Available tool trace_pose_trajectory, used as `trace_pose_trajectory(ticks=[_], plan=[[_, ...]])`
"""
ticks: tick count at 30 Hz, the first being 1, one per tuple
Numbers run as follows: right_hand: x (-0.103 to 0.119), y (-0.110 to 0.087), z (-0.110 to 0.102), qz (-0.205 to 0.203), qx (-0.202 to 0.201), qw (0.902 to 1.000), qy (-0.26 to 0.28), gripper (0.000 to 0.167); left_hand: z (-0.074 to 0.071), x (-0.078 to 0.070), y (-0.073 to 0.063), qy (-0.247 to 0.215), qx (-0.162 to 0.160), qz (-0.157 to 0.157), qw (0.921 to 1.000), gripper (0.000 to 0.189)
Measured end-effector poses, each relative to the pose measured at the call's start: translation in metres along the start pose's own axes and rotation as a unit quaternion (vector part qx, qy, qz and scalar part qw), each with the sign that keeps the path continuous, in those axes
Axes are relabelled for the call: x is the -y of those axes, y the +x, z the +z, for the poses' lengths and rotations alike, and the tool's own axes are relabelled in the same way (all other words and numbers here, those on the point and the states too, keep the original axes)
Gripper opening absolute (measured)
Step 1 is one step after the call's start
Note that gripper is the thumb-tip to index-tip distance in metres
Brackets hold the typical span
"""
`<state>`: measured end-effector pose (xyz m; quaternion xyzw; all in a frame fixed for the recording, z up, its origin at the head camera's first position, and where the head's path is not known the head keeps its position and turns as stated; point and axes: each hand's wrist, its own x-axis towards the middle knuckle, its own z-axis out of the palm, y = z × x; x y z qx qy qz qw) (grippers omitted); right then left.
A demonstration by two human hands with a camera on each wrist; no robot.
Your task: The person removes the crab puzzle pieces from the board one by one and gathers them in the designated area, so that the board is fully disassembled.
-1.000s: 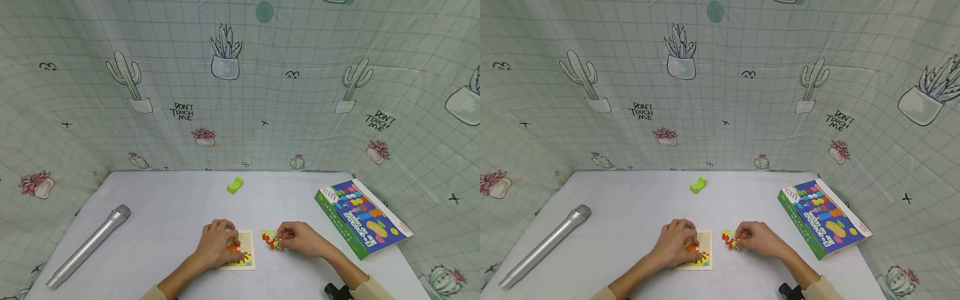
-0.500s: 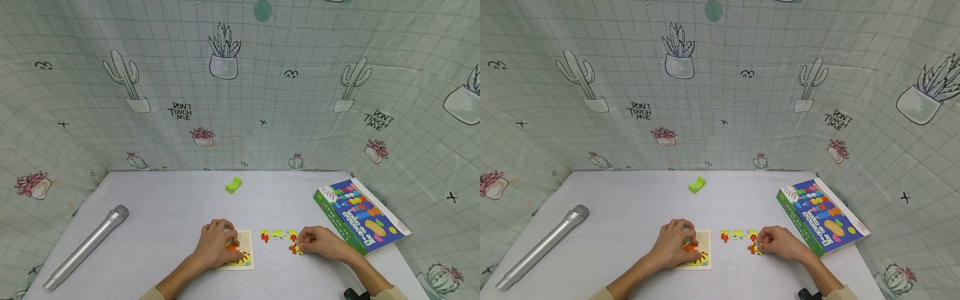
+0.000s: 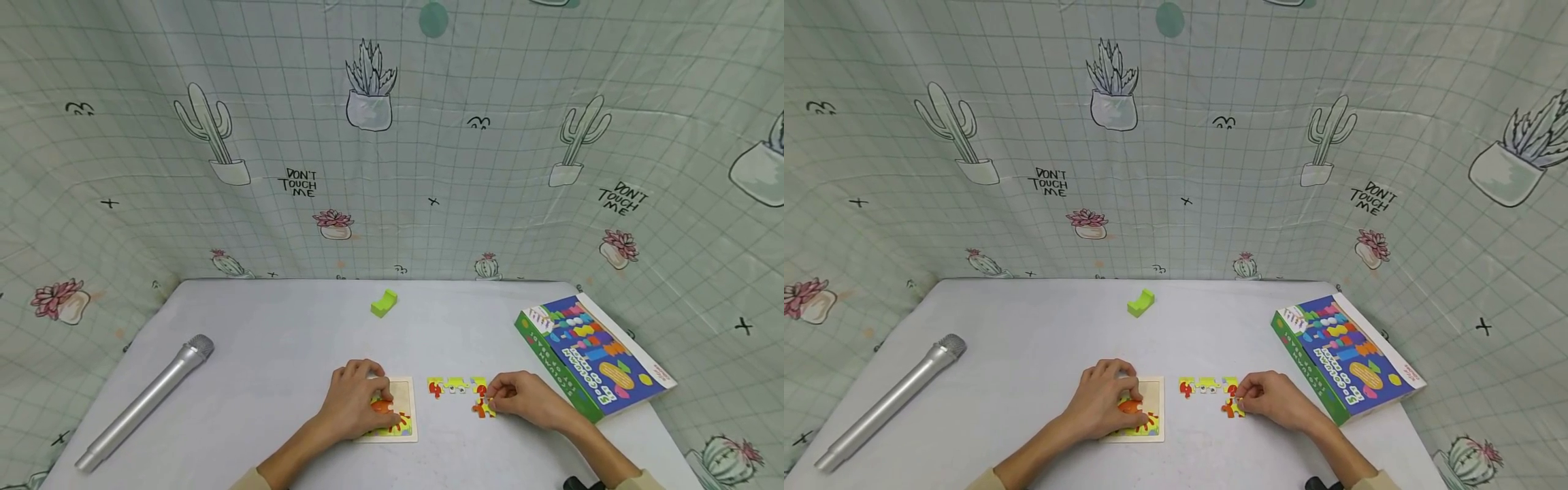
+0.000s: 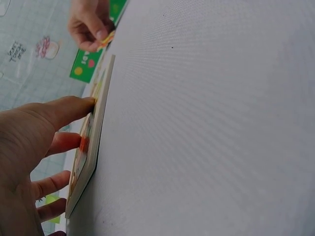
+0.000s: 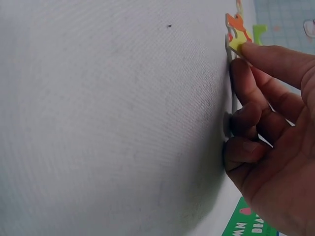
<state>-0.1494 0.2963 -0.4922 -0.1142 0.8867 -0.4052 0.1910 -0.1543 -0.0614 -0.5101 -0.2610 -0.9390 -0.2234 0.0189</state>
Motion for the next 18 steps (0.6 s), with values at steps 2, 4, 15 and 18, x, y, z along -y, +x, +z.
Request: trace_pose_trajectory(ticks=[2,4,15,18], plan=[[-0.0002,0.0004,0.0008,0.003,-0.004,1.0000,-0.005,0.013,0.0002,0.0000,0.0000,0.000,0.000,-0.001,1.0000,0.028],[-0.0001,0.0009,0.0015,0.003,-0.008,0.9999,-0.013,0.011,0.0004,0.0001,0.0000,-0.002,0.001,-0.002,1.0000,0.028],[0.0073,0.0011,0.0059,0.014,-0.033,0.9985,-0.043,0.011,0.0014,0.0005,0.0006,-0.001,0.005,-0.004,1.0000,0.027],[0.0095,0.0006,0.0067,0.016,-0.037,0.9979,-0.051,0.012,0.0013,0.0000,0.0005,0.001,0.005,-0.005,1.0000,0.027]])
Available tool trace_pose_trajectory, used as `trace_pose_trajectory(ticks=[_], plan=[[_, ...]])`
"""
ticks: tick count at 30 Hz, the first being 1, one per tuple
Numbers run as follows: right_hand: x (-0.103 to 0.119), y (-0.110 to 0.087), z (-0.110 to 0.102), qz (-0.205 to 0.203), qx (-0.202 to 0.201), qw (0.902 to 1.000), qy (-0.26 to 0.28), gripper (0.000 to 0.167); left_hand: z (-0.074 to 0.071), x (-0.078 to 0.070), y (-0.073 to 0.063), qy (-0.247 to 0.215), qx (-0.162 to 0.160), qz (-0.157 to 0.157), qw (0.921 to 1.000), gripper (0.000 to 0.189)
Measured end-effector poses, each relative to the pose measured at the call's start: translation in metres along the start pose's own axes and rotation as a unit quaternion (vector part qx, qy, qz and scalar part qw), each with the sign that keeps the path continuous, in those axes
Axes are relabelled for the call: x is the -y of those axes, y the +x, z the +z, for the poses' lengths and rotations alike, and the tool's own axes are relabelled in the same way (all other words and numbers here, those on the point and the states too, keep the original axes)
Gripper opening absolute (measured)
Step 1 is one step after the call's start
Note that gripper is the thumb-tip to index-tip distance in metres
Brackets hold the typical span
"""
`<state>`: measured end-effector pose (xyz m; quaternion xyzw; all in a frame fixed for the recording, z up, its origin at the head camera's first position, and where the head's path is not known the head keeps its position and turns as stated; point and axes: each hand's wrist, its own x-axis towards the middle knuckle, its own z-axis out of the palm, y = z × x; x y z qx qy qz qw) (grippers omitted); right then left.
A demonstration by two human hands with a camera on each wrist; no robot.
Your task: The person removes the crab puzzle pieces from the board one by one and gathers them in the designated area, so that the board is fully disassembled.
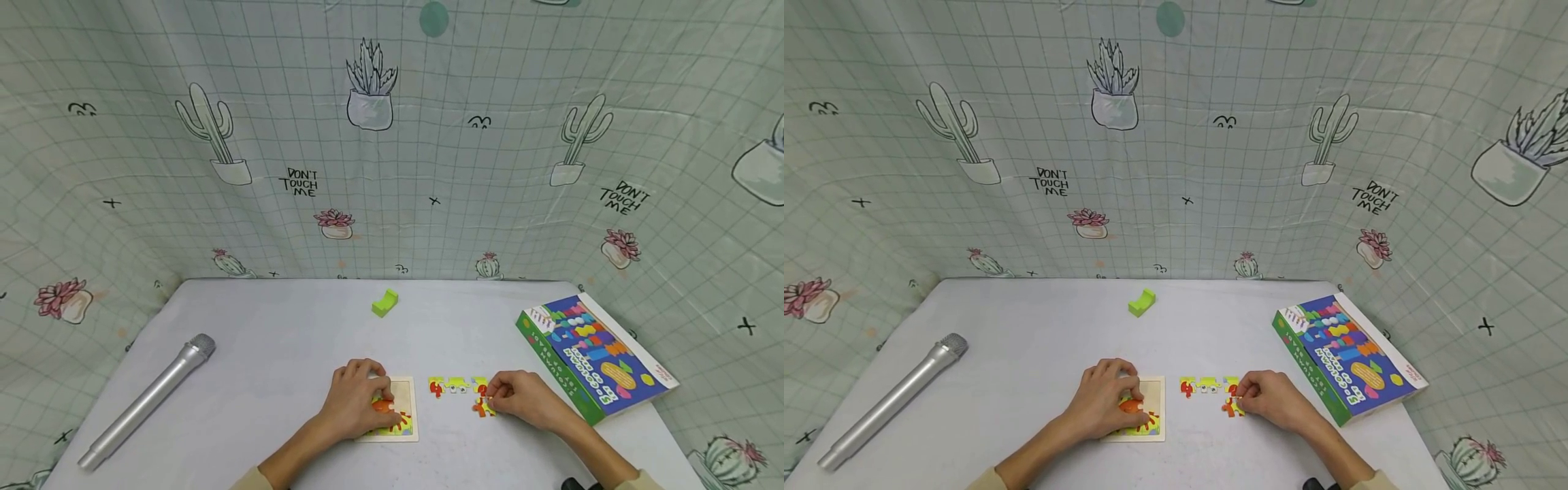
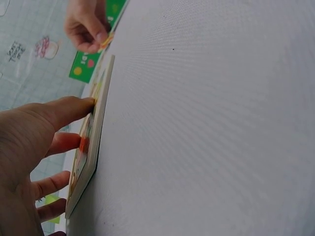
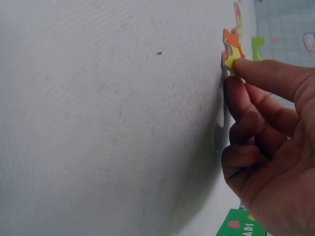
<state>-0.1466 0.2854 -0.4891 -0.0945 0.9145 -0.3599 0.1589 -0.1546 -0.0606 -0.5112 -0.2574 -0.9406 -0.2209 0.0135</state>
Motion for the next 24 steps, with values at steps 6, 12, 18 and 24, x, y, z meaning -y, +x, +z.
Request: trace_pose_trajectory(ticks=[6,12,18,24], plan=[[0.0006,0.0000,0.0005,0.002,-0.002,0.9999,-0.014,0.013,0.0005,0.0002,0.0003,0.002,-0.001,0.000,1.0000,0.028],[-0.0030,0.0015,0.0012,-0.008,0.005,0.9999,-0.009,0.010,0.0013,0.0008,0.0006,0.001,-0.002,0.003,1.0000,0.027],[-0.0048,0.0031,0.0023,-0.004,-0.001,0.9998,-0.018,0.010,0.0005,0.0010,0.0006,0.001,0.000,0.000,1.0000,0.027],[-0.0060,0.0023,0.0029,-0.009,-0.010,0.9997,-0.023,0.012,-0.0008,0.0003,0.0005,-0.004,0.002,-0.002,1.0000,0.028]])
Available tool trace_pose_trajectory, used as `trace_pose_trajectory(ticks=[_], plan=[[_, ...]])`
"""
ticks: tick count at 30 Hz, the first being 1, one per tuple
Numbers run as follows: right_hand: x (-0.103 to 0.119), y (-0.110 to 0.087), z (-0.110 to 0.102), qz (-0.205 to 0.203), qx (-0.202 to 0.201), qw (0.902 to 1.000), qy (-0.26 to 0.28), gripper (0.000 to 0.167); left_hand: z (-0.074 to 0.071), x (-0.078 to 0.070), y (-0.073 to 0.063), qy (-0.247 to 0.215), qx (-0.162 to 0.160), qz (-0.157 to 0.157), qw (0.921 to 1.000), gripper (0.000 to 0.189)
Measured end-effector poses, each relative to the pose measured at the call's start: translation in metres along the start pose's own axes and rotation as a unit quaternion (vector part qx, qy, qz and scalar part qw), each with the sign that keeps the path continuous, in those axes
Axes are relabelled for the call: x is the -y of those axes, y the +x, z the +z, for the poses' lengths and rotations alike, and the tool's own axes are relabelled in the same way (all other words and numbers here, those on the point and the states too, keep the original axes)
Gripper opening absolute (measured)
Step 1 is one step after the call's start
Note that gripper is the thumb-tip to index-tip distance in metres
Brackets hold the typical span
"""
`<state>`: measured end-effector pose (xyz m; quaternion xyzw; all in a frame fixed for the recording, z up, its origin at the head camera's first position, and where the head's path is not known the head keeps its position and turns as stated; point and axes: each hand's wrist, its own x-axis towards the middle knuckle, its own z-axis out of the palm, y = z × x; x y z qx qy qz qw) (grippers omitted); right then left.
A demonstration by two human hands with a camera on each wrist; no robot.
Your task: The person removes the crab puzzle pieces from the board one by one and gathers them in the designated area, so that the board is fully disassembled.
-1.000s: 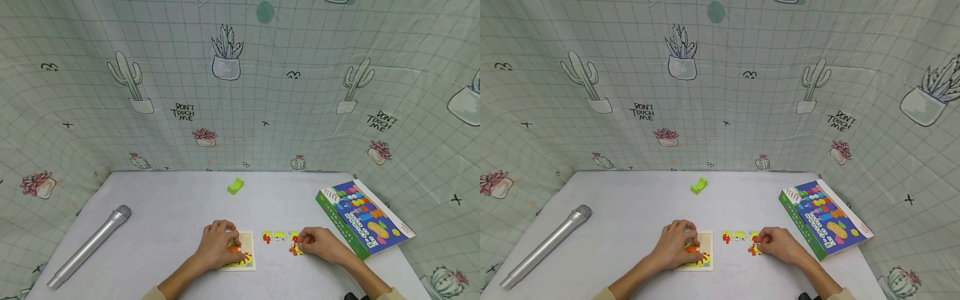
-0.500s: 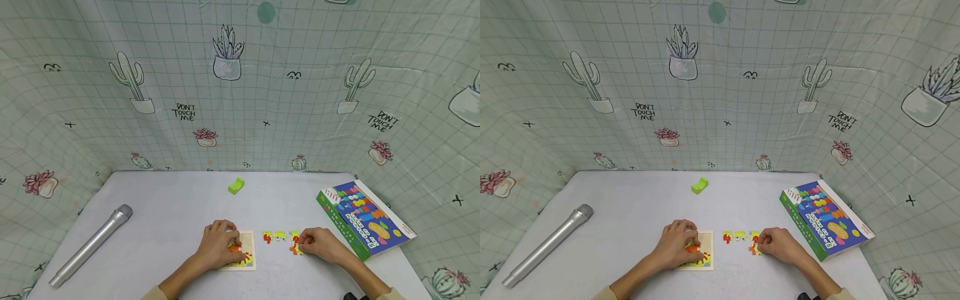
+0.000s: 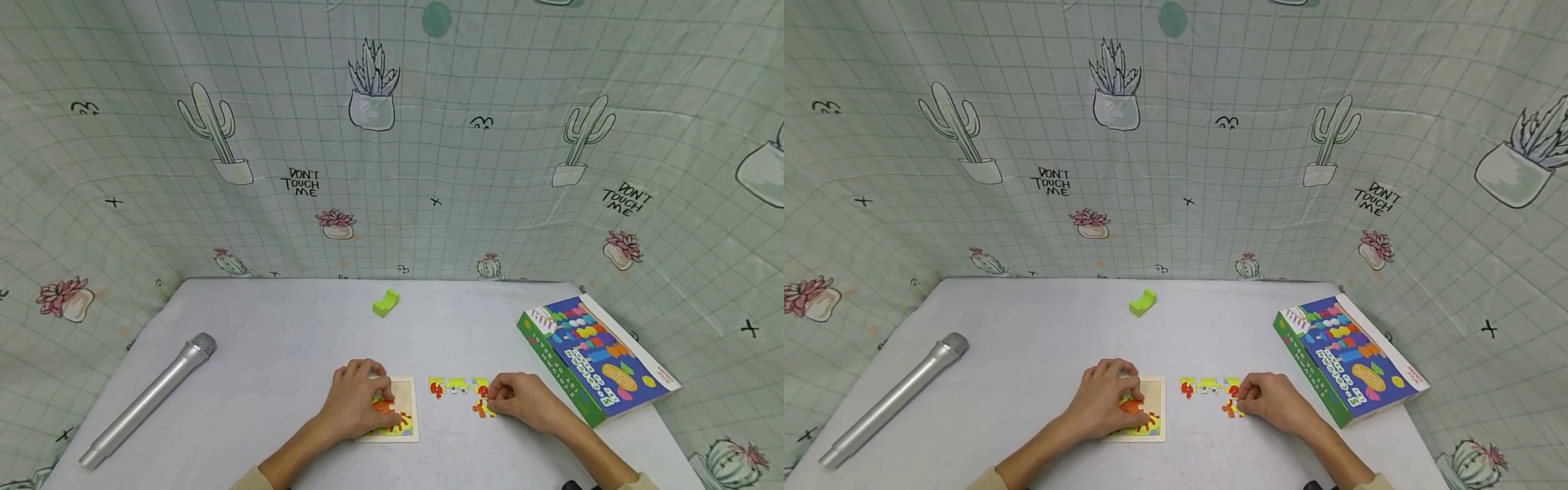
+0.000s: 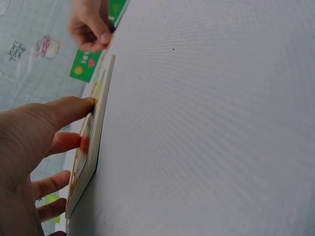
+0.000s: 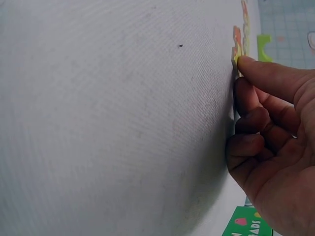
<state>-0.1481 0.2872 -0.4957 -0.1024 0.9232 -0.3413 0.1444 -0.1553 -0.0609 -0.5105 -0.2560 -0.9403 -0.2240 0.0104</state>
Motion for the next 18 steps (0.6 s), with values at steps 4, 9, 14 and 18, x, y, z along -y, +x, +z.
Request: trace_pose_trajectory(ticks=[4,9,14,18], plan=[[0.0000,-0.0004,0.0007,0.005,-0.003,1.0000,0.001,0.013,-0.0003,0.0001,-0.0001,0.001,-0.002,0.003,1.0000,0.028],[-0.0006,-0.0011,0.0008,0.008,-0.002,1.0000,0.002,0.014,0.0000,0.0007,-0.0003,-0.003,-0.005,0.008,0.9999,0.028],[-0.0008,-0.0014,-0.0006,0.003,0.003,0.9999,0.009,0.014,0.0010,0.0027,0.0004,-0.010,-0.001,0.001,0.9999,0.029],[0.0002,-0.0025,-0.0010,0.004,-0.005,0.9999,0.011,0.016,0.0021,0.0050,0.0012,-0.016,0.004,-0.002,0.9999,0.029]])
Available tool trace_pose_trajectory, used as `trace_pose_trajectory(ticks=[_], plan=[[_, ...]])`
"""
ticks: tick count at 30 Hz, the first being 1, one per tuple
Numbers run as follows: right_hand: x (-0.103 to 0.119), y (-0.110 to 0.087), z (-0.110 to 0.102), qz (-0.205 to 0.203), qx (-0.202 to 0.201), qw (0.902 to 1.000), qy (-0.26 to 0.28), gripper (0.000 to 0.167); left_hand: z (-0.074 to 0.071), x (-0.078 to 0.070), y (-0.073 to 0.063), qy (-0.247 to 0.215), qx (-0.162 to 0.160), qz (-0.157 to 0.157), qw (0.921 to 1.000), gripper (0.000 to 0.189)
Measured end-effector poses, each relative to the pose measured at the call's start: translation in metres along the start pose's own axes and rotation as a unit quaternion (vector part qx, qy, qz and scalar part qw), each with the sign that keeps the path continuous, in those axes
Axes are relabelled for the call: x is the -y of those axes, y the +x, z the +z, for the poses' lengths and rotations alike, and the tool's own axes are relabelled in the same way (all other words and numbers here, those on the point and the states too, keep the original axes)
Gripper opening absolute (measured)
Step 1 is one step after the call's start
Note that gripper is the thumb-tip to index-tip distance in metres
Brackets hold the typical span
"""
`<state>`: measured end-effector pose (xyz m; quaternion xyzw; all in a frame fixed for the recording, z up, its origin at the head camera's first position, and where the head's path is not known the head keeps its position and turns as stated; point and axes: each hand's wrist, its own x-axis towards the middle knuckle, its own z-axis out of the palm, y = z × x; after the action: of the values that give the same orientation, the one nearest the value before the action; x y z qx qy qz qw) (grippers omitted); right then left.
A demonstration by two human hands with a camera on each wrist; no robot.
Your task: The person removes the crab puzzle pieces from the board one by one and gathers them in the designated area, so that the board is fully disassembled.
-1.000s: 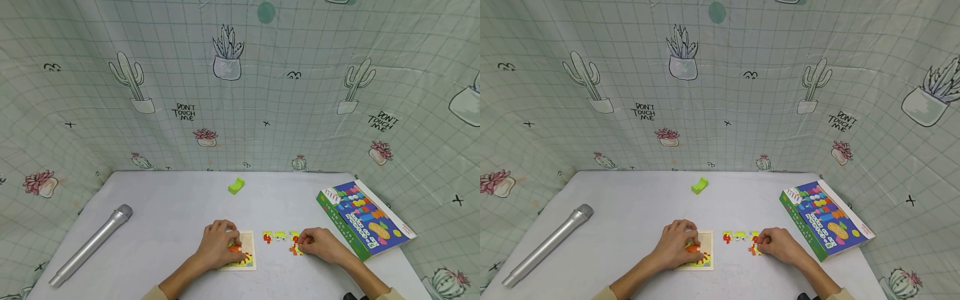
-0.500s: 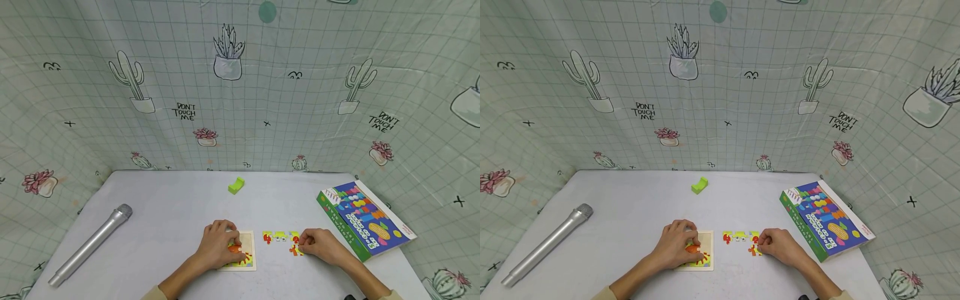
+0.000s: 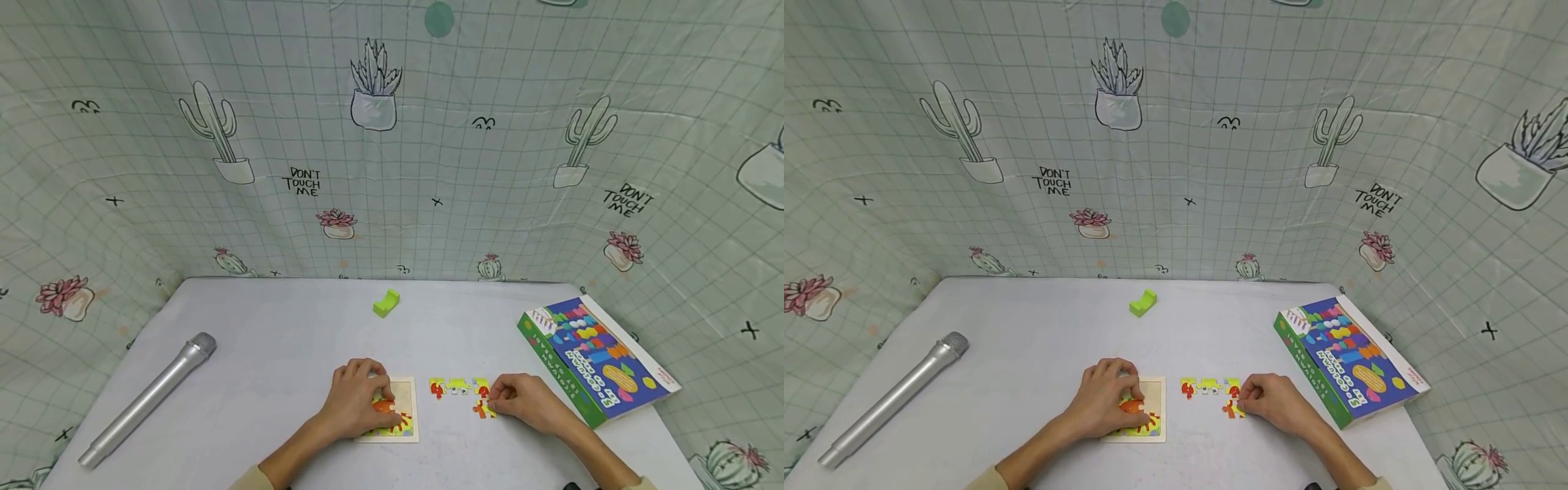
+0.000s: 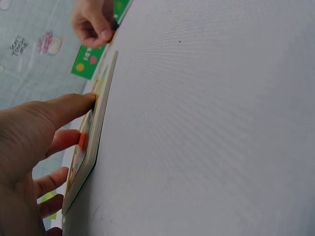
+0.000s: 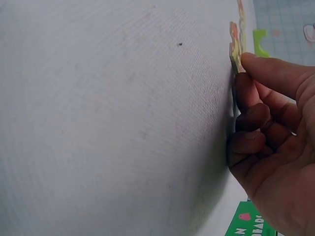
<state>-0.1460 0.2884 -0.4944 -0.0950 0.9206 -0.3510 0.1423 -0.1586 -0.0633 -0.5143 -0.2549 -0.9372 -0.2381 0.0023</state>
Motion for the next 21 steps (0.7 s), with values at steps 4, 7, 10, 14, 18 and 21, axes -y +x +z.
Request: trace_pose_trajectory(ticks=[4,7,10,14,18,21], plan=[[0.007,0.001,0.003,0.008,-0.035,0.9993,0.005,0.015,0.000,0.001,0.000,-0.013,0.005,-0.001,0.9999,0.028],[0.018,0.005,0.012,0.006,-0.055,0.9982,0.022,0.013,-0.001,0.001,0.001,-0.016,0.006,-0.001,0.9999,0.028],[0.034,0.010,0.026,-0.015,-0.043,0.9984,0.033,0.010,-0.001,0.001,0.000,-0.018,0.004,0.002,0.9998,0.028],[0.056,0.014,0.049,-0.070,-0.003,0.9970,0.033,0.006,0.000,0.000,0.000,-0.020,0.007,0.001,0.9998,0.028],[0.076,0.021,0.068,-0.115,0.037,0.9920,0.036,0.012,0.000,0.000,0.000,-0.018,0.007,0.001,0.9998,0.028],[0.087,0.028,0.077,-0.135,0.064,0.9883,0.030,0.018,-0.002,0.000,-0.001,-0.019,0.003,0.007,0.9998,0.029]])
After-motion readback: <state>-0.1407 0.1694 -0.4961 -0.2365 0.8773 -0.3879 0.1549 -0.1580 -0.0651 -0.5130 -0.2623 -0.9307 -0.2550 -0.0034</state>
